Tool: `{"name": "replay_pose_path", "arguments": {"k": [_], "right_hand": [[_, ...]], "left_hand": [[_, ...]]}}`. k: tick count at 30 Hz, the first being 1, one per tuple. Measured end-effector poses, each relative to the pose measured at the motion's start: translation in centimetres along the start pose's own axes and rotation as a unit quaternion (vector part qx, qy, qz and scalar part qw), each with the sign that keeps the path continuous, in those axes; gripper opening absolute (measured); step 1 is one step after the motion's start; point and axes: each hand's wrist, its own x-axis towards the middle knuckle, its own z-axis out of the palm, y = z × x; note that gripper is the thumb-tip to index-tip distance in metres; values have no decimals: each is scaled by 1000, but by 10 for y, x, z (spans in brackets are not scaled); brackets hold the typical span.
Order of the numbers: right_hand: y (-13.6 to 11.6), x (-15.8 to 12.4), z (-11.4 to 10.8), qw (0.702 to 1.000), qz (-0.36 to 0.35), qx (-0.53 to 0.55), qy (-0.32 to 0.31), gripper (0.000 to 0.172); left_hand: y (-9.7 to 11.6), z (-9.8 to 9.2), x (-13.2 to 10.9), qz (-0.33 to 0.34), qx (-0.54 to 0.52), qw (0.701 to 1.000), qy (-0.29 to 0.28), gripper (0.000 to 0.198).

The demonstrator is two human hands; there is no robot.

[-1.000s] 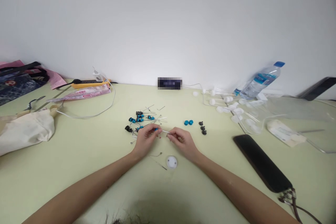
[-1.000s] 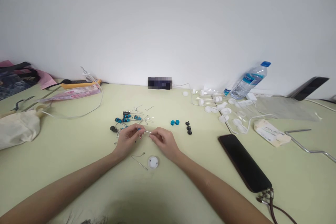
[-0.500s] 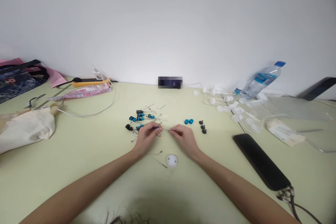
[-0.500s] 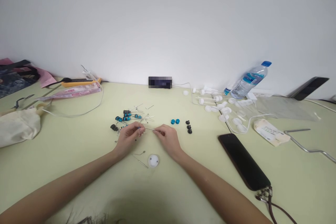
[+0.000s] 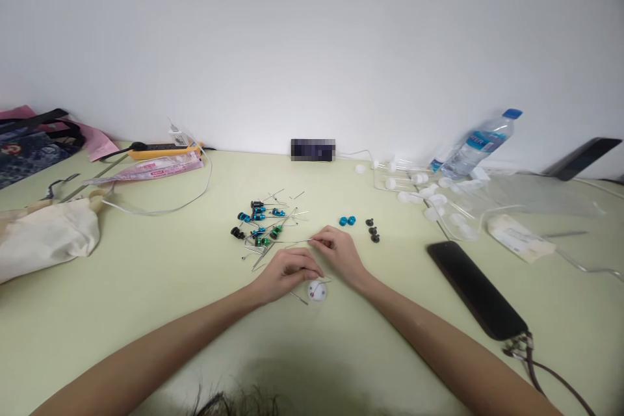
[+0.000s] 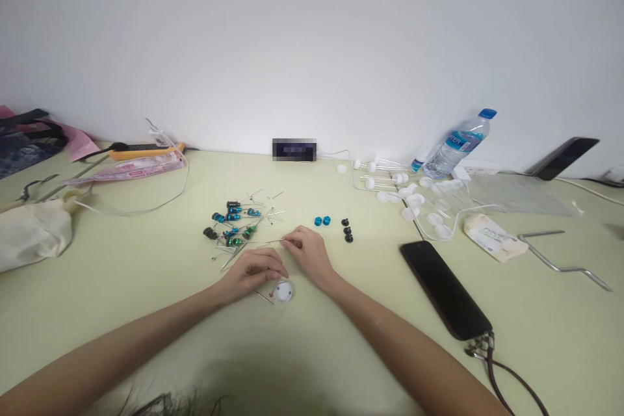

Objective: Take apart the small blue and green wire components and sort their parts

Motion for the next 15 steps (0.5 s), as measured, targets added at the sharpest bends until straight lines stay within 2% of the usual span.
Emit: {"name": "replay_pose_path", "arguments": {"k": [4, 7, 12, 15], "right_hand": [[-3, 0, -1, 1000, 3, 4, -3, 17], [-4, 0, -2, 1000, 4, 6, -6, 18], [-2, 1, 0, 1000, 7, 3, -3, 15], [-1, 1, 1, 1000, 10, 3, -3, 12]], "left_hand": [[0, 1, -1, -6, -3, 998, -64, 23], [1, 2, -2, -3, -4, 997, -82, 23], [1, 0, -1, 5, -9, 999, -46, 22], [1, -2, 0, -14, 12, 1000, 7, 28]]}}
